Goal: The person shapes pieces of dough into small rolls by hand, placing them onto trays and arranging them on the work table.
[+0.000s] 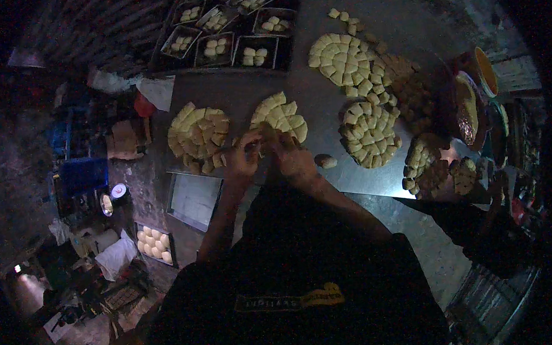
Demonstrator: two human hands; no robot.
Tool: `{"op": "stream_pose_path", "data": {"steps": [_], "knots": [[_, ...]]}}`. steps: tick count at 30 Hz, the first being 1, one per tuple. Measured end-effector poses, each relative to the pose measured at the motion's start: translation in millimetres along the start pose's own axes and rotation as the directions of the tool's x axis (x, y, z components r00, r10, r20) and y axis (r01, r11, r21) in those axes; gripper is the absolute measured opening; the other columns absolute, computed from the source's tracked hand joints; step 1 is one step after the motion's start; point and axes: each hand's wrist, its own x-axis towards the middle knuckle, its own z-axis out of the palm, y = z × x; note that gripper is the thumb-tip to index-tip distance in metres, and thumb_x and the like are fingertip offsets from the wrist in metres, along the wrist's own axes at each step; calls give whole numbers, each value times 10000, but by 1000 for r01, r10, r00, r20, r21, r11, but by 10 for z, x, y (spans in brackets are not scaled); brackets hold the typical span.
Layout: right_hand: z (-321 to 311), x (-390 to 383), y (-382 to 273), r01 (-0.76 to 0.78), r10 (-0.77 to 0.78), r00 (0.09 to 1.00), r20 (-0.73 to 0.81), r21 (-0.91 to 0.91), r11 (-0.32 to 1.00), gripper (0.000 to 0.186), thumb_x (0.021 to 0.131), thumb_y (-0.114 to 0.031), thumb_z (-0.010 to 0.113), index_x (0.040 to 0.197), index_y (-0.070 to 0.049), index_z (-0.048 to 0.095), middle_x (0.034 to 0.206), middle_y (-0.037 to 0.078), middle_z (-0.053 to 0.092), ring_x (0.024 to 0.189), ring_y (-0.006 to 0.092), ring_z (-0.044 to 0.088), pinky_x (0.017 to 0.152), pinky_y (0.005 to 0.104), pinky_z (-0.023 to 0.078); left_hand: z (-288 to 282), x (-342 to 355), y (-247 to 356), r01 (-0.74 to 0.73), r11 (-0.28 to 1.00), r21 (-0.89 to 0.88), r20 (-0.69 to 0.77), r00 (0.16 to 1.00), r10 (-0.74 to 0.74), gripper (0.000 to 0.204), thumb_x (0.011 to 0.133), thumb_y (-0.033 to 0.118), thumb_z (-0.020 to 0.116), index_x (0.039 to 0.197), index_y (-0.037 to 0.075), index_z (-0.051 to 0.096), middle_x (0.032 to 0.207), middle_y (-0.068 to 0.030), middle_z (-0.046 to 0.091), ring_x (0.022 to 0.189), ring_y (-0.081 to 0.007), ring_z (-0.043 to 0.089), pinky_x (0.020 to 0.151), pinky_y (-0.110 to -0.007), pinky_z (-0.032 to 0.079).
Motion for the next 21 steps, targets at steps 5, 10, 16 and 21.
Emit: {"op": "stream_pose_path", "data": {"steps": [5,10,16,21], "knots": [[125,37,-87,-212,124,921,369,209,955,610,862,-219,610,1419,-104,393,1200,223,572,1090,402,594,798,498,551,31,31,66,44,998,42,-49,998,-42,401,854,-118,487,1204,47,594,1120,-119,664,1045,-251,643,893,-347,508],[423,149,-166,52,-48,998,-43,96,994,589,812,-179,638,1362,-71,457,1182,220,577,1001,407,617,803,502,540,8,24,70,173,983,-68,39,985,-171,392,877,-13,500,1254,64,568,1220,-136,630,1126,-284,611,1020,-384,423],[5,66,-73,-186,91,975,200,531,827,421,771,-148,736,1153,-22,611,1086,186,615,913,346,656,778,427,542,126,-157,-215,173,956,236,212,951,-224,458,818,-60,557,1260,62,575,1161,-167,610,1086,-338,593,940,-362,471],[-983,-556,36,-526,110,846,522,783,332,275,829,-117,744,1066,-16,647,1052,127,663,890,199,670,754,351,537,218,-222,-153,40,993,111,228,972,-64,419,837,-18,616,1251,43,588,1144,-149,625,1048,-287,623,921,-347,483]]}}
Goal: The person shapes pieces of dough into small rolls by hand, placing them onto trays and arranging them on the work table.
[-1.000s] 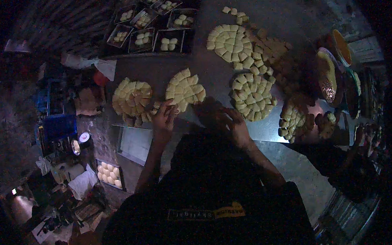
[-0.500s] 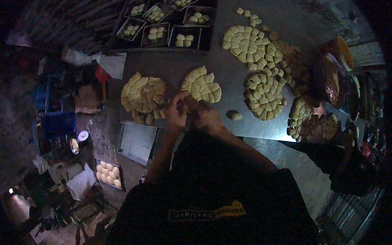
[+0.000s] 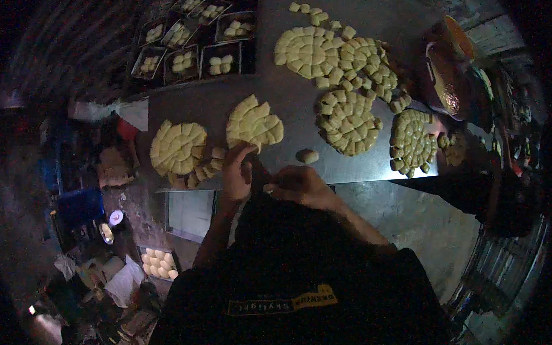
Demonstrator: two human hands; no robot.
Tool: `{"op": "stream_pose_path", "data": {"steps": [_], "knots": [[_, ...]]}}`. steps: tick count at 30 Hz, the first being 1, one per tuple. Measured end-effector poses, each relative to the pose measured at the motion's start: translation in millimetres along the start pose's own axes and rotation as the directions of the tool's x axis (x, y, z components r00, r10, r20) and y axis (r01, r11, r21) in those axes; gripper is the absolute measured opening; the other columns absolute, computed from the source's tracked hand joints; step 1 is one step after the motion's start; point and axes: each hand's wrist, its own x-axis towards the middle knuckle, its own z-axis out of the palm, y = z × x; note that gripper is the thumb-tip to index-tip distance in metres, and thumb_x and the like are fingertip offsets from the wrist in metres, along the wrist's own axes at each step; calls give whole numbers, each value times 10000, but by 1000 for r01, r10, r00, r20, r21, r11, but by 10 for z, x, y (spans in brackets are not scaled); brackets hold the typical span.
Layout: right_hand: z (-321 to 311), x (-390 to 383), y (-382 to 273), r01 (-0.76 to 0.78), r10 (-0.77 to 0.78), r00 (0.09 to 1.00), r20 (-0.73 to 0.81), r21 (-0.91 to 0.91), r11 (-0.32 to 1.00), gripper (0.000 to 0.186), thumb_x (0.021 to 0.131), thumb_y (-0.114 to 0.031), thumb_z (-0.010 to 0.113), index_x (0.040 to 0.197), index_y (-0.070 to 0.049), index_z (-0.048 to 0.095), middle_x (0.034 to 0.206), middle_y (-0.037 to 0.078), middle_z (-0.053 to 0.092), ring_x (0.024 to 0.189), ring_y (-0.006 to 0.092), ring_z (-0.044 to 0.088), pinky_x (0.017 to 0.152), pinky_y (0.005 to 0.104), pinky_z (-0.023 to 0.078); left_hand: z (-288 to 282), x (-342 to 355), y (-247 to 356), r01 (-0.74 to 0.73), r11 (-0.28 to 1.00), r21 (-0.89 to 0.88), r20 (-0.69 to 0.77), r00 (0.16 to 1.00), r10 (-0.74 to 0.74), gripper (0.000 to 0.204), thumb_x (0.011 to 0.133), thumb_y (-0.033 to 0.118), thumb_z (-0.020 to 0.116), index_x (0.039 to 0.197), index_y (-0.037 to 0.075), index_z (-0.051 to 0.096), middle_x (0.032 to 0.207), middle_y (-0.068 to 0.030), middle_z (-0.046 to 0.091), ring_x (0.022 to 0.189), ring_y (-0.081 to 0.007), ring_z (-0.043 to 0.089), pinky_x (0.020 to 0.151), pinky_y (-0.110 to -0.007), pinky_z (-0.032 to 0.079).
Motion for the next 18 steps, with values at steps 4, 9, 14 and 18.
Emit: {"op": "stream_pose_path", "data": {"steps": [4,9,14,18], "knots": [[-299,-359,-96,234,-192,865,-464,34,972,343,805,34,708,1138,-14,640,1110,91,641,950,208,665,854,332,543,162,294,1376,461,600,-654,249,880,-405,284,926,166,679,1155,3,634,1108,-84,648,1036,-160,608,919,-296,484],[-706,-652,-409,105,-586,557,-589,-650,753,390,790,13,724,1166,-63,658,1174,128,627,970,277,675,859,347,555,608,514,2079,320,511,-797,235,945,-226,323,932,189,674,1169,-26,629,1104,-105,656,1062,-169,604,886,-301,504],[-1143,-1107,-474,206,-514,391,-764,-471,858,350,824,-16,717,1167,-35,650,1178,129,627,908,234,666,811,316,562,974,765,2723,-80,721,-688,43,988,151,308,922,248,669,1152,44,673,1227,-126,623,1156,-223,584,949,-368,489],[-1342,-1566,-101,377,-235,767,-597,124,918,256,858,-29,704,1107,-7,650,1057,67,653,910,135,625,727,275,540,1155,910,2800,-849,521,-91,161,504,849,302,870,406,671,1061,179,730,1302,-29,607,1229,-304,557,1042,-462,409]]}}
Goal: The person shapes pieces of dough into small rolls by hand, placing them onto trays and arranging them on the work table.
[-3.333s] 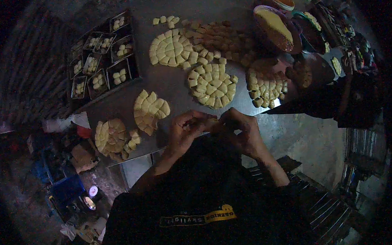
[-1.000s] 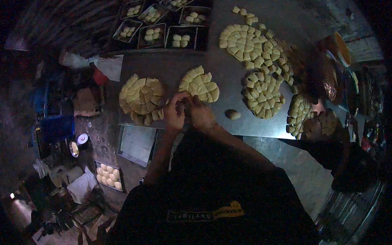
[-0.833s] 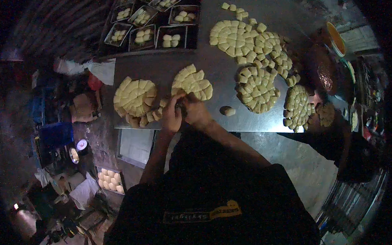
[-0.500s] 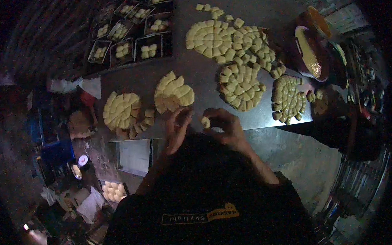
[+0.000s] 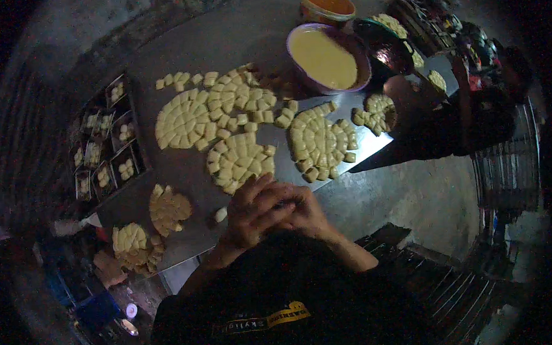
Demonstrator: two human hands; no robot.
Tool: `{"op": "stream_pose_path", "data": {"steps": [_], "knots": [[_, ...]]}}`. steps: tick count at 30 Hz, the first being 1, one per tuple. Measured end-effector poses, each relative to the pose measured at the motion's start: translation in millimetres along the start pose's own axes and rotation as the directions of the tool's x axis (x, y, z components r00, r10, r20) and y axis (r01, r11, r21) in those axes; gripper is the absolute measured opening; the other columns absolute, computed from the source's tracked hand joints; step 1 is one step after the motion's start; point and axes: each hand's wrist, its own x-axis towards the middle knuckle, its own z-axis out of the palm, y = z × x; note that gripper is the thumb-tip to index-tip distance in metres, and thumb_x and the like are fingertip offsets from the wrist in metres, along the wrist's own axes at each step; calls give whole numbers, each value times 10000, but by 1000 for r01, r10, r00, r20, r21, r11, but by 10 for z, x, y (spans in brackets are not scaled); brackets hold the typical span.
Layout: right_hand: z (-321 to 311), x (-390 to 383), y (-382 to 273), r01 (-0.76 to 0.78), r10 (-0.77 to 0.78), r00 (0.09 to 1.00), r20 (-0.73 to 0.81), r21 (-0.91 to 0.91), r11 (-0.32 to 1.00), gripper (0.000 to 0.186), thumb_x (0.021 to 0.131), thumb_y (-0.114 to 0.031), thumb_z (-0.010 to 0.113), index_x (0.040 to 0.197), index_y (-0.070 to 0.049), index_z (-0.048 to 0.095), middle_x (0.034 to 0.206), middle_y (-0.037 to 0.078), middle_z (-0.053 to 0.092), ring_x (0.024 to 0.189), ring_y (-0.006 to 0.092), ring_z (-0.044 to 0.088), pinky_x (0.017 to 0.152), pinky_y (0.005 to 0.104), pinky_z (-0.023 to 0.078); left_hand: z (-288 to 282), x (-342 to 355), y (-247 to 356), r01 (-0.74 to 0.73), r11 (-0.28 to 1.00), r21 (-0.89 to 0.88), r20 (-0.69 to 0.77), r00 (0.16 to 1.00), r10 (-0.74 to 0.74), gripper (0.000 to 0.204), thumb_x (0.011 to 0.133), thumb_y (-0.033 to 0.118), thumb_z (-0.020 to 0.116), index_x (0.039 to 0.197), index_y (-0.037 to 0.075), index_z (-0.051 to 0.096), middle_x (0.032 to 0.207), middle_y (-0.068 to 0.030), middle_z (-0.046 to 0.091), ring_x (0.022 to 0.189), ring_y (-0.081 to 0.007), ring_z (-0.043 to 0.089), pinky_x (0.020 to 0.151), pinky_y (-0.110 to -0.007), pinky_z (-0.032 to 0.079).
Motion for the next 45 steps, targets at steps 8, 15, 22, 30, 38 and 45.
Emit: {"op": "stream_pose_path", "data": {"steps": [8,15,22,30,38,45], "knots": [[-504,-138,-252,-160,62,932,357,251,955,154,951,-121,637,1043,2,653,930,24,676,909,120,610,836,293,478,327,542,132,-7,914,-406,-3,1000,6,704,785,435,757,1364,129,496,1504,-77,388,1393,-310,370,1101,-509,342],[-1441,603,-327,8,32,919,392,-101,995,295,983,-262,588,1105,1,641,1080,110,672,1016,164,599,858,336,481,879,728,116,423,569,-705,-31,783,-621,1082,716,403,835,1531,93,193,1598,-141,166,1421,-334,307,1113,-520,322],[-3597,2306,-96,-27,-233,972,-33,-999,29,345,986,-301,543,1146,-7,629,1110,137,662,1031,226,609,875,374,483,982,465,-67,457,361,-813,-6,614,-789,1022,814,230,787,1557,87,100,1621,-124,108,1403,-336,337,1060,-489,390],[-3947,2539,288,-8,-74,997,0,-994,-105,374,998,-321,523,1175,-8,624,1104,131,667,1039,220,608,899,374,477,883,-9,-68,444,251,-860,-15,470,-882,879,877,172,714,1552,112,154,1609,-122,158,1366,-326,393,1031,-448,421],[-3930,1984,145,-91,-227,971,-75,-994,-63,403,1011,-342,503,1205,-9,619,1098,125,673,1047,215,606,923,375,472,724,93,-31,478,201,-855,119,558,-821,670,961,210,602,1507,30,258,1544,-130,313,1291,-266,477,993,-381,451],[-1815,1100,61,170,-131,985,113,-778,605,428,1022,-360,485,1231,-10,615,1093,120,678,1054,211,604,944,375,468,611,27,-81,548,-9,-836,359,535,-765,513,1022,283,483,1442,17,358,1475,-131,399,1284,-270,474,1031,-407,424]]}}
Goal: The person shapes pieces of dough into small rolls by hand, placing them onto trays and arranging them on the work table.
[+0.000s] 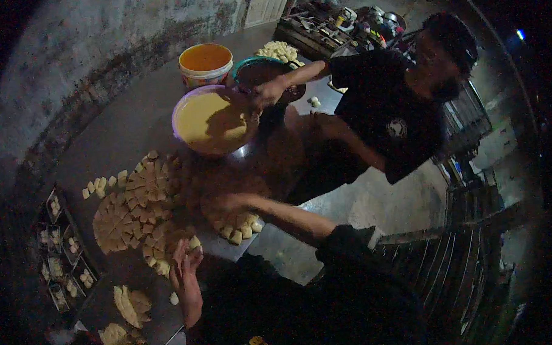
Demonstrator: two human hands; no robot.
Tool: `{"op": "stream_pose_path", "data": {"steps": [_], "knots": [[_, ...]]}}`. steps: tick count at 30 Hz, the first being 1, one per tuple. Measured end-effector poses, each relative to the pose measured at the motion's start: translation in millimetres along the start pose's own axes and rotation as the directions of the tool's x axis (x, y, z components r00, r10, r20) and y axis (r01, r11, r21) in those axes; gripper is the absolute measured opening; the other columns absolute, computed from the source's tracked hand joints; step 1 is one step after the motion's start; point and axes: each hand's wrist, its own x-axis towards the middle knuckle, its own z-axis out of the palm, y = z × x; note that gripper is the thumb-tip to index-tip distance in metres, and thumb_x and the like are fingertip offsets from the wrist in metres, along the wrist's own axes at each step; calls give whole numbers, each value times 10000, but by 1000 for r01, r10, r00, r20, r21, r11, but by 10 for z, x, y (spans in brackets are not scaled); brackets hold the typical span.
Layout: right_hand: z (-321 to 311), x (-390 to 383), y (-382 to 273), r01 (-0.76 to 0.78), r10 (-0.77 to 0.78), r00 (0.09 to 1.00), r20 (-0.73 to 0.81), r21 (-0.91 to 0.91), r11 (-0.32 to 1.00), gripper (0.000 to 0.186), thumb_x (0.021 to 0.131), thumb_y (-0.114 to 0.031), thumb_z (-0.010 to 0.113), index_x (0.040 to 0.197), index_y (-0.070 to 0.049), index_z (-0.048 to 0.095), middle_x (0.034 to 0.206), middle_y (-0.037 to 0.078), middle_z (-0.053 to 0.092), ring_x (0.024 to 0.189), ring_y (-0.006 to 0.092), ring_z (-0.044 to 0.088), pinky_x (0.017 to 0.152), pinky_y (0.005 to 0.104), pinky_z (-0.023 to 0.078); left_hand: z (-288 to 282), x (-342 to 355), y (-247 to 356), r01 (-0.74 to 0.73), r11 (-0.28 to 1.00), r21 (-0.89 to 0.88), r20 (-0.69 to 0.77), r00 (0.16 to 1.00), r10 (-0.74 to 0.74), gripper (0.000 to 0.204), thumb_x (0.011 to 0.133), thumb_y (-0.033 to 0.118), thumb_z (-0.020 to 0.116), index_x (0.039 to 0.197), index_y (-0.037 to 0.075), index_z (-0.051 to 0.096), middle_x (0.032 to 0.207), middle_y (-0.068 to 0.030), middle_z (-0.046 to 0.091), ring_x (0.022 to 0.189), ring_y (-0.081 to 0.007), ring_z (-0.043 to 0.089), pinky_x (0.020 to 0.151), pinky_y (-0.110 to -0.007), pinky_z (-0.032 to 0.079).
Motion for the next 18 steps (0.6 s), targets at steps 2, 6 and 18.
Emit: {"op": "stream_pose_path", "data": {"steps": [2,6,18], "knots": [[443,-97,-532,-28,-26,983,180,290,957,435,1025,-365,480,1239,-10,613,1091,119,680,1056,209,604,950,375,466,-294,-7,-337,31,964,-266,-7,999,-34,502,1036,325,440,1428,20,374,1451,-128,420,1284,-269,467,1047,-425,411],[989,-449,-1259,-297,94,941,324,664,687,457,1028,-388,478,1231,-4,622,1072,106,685,1038,185,603,938,367,469,-539,-341,-268,-67,978,-196,0,998,68,522,1030,371,440,1427,39,376,1414,-113,442,1252,-251,476,1061,-403,371],[1855,-634,-1759,221,-253,960,-124,-227,948,462,854,-45,612,1305,15,533,1332,206,543,1203,337,534,980,404,481,-715,-952,257,-74,890,450,-156,975,160,326,999,148,519,1276,-24,532,1271,-149,557,1083,-246,600,932,-348,477]]}}
